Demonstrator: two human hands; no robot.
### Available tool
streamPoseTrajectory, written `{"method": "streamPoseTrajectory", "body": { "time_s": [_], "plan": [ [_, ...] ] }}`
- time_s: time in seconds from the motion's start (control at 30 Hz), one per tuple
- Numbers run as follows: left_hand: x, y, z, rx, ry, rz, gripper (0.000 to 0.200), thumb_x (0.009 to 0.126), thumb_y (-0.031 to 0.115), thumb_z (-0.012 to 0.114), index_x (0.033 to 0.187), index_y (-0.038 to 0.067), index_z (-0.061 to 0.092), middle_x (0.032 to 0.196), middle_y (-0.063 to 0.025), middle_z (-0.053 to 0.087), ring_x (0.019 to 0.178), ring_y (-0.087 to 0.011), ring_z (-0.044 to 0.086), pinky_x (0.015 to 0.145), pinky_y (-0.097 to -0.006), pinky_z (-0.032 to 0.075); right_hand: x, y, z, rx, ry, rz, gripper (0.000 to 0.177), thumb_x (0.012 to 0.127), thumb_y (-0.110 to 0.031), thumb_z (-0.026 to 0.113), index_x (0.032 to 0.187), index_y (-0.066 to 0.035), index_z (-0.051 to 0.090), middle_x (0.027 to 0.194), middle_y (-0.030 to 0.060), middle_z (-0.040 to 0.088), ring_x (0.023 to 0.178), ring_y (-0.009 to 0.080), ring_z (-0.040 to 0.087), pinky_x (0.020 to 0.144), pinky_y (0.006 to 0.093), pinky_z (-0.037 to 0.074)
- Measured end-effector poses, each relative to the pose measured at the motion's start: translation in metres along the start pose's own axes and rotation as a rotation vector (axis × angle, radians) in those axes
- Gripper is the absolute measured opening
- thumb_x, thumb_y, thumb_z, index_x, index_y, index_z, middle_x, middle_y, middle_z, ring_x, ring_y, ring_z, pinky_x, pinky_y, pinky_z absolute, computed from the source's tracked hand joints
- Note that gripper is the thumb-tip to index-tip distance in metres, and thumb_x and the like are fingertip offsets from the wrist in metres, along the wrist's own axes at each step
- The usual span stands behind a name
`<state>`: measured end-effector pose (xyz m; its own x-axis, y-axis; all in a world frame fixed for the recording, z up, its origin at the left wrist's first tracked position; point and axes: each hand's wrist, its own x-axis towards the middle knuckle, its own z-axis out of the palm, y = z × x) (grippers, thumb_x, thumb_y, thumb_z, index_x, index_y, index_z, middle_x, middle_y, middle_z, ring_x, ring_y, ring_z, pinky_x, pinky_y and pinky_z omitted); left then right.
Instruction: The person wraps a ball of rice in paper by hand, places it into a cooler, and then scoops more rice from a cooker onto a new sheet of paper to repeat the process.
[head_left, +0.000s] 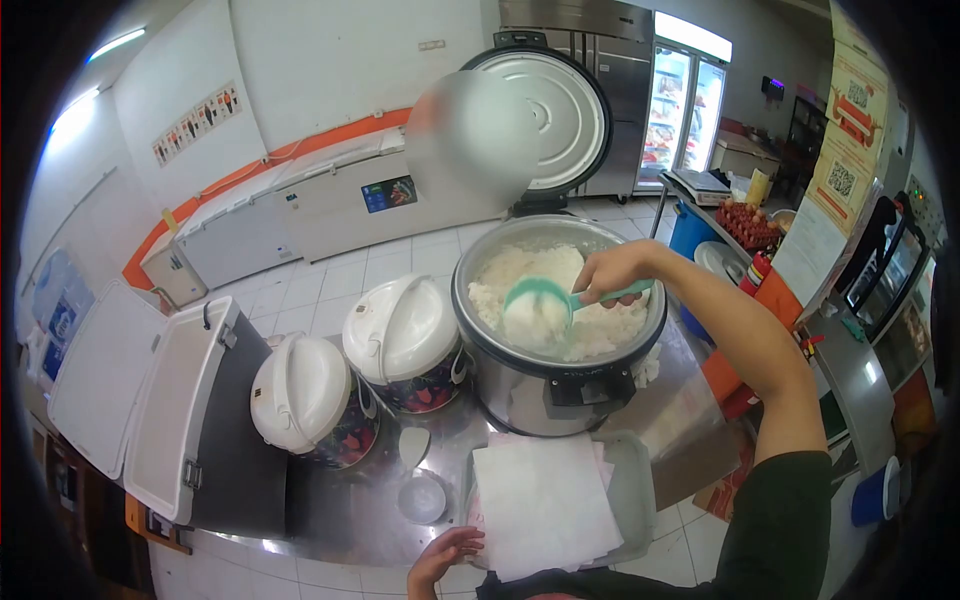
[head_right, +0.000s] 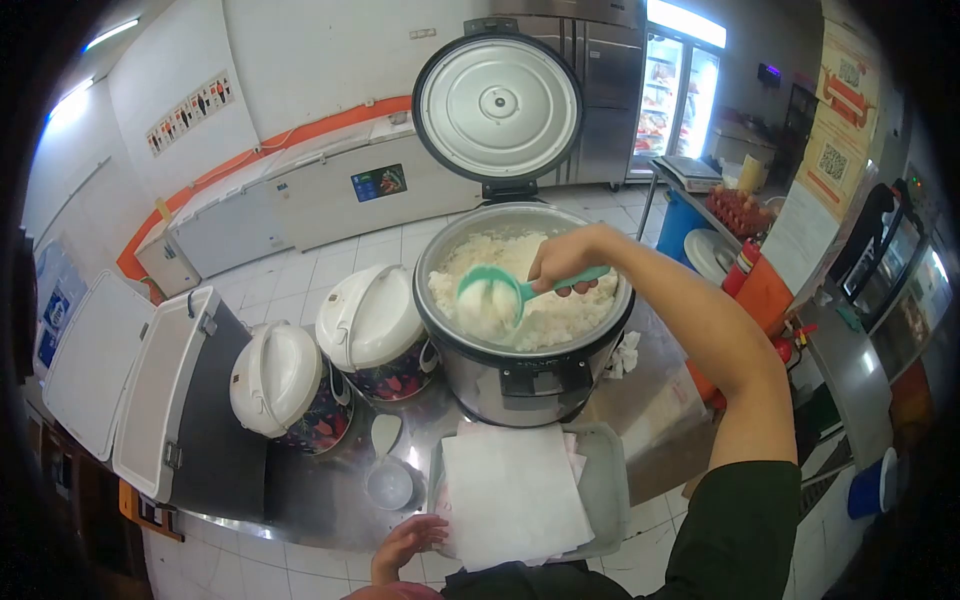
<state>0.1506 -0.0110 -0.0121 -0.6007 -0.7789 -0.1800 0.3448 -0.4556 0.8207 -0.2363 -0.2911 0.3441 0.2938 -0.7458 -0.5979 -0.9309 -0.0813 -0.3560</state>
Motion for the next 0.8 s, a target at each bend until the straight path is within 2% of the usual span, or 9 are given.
{"method": "streamPoseTrajectory", "body": {
  "time_s": [0.07,0.23,0.37,0.47,0.53,0.57,0.63,0.67,0.8],
  "plan": [
    [-0.004,0.007,0.008,0.016,0.024,0.007,0.074,0.082,0.047,0.066,0.132,-0.003,0.043,0.130,-0.0187,0.051,0.115,-0.0286,0.054,0.098,-0.0401,0.041,-0.008,0.005,-0.001,0.298,-0.031,0.006,0.030,0.092,-0.024,0.051,0.118,-0.010,0.059,0.071,0.0015,0.051,0.048,0.0098,0.043,0.042,0.0272,0.036],
    [-0.014,0.004,0.015,0.047,0.069,0.049,0.073,0.082,0.047,0.066,0.132,-0.002,0.044,0.130,-0.0173,0.051,0.114,-0.0278,0.054,0.097,-0.0399,0.041,-0.038,0.020,0.033,0.497,-0.071,-0.177,0.026,0.093,-0.022,0.051,0.114,-0.008,0.056,0.070,0.0031,0.050,0.047,0.0094,0.042,0.041,0.0263,0.036],
    [-0.005,-0.004,0.019,0.110,0.164,0.062,0.060,0.084,0.033,0.069,0.130,0.001,0.048,0.124,-0.0130,0.056,0.113,-0.0235,0.054,0.094,-0.0367,0.043,-0.071,0.032,0.136,1.130,-0.342,-0.437,0.027,0.094,-0.016,0.051,0.118,-0.005,0.050,0.071,0.0065,0.049,0.049,0.0122,0.046,0.041,0.0276,0.039],
    [0.006,-0.007,0.041,0.317,0.370,0.045,0.049,0.085,0.020,0.069,0.127,0.003,0.051,0.119,-0.0077,0.059,0.103,-0.0175,0.056,0.087,-0.0330,0.046,-0.070,0.060,0.255,1.483,-0.619,-0.368,0.027,0.094,-0.014,0.050,0.120,-0.005,0.049,0.073,0.0068,0.049,0.052,0.0152,0.049,0.041,0.0274,0.039],
    [0.014,-0.005,0.059,0.584,0.482,0.061,0.048,0.083,0.021,0.070,0.125,0.005,0.052,0.118,-0.0073,0.058,0.102,-0.0189,0.056,0.086,-0.0332,0.046,-0.057,0.066,0.312,1.414,-0.333,-0.218,0.032,0.094,-0.014,0.051,0.125,-0.006,0.051,0.074,0.0073,0.053,0.057,0.0171,0.053,0.048,0.0293,0.045],
    [0.017,-0.006,0.069,0.718,0.538,0.042,0.049,0.081,0.022,0.071,0.124,0.006,0.053,0.118,-0.0078,0.058,0.102,-0.0204,0.056,0.086,-0.0335,0.046,-0.042,0.074,0.343,1.400,-0.378,-0.213,0.032,0.094,-0.014,0.051,0.125,-0.006,0.051,0.074,0.0073,0.053,0.057,0.0171,0.053,0.048,0.0293,0.045],
    [0.023,-0.013,0.079,0.798,0.594,0.037,0.050,0.079,0.022,0.073,0.123,0.007,0.054,0.118,-0.0095,0.057,0.105,-0.0237,0.055,0.089,-0.0351,0.045,-0.014,0.089,0.395,0.739,0.505,-0.295,0.035,0.093,-0.014,0.052,0.128,-0.006,0.053,0.076,0.0089,0.056,0.065,0.0203,0.058,0.058,0.0323,0.048],
    [0.025,-0.016,0.083,0.897,0.608,0.037,0.052,0.077,0.023,0.074,0.123,0.009,0.055,0.118,-0.0111,0.057,0.109,-0.0269,0.054,0.091,-0.0366,0.045,-0.010,0.087,0.399,0.555,0.636,-0.277,0.040,0.089,-0.012,0.057,0.128,-0.012,0.056,0.079,0.0086,0.058,0.074,0.0246,0.061,0.069,0.0346,0.048],
    [0.037,-0.032,0.082,1.190,0.598,0.150,0.055,0.072,0.025,0.076,0.121,0.010,0.056,0.125,-0.0161,0.053,0.120,-0.0352,0.046,0.100,-0.0434,0.038,-0.002,0.080,0.418,0.155,0.713,-0.284,0.044,0.082,-0.011,0.063,0.125,-0.017,0.059,0.084,0.0080,0.057,0.076,0.0255,0.058,0.067,0.0381,0.046]
  ]
}}
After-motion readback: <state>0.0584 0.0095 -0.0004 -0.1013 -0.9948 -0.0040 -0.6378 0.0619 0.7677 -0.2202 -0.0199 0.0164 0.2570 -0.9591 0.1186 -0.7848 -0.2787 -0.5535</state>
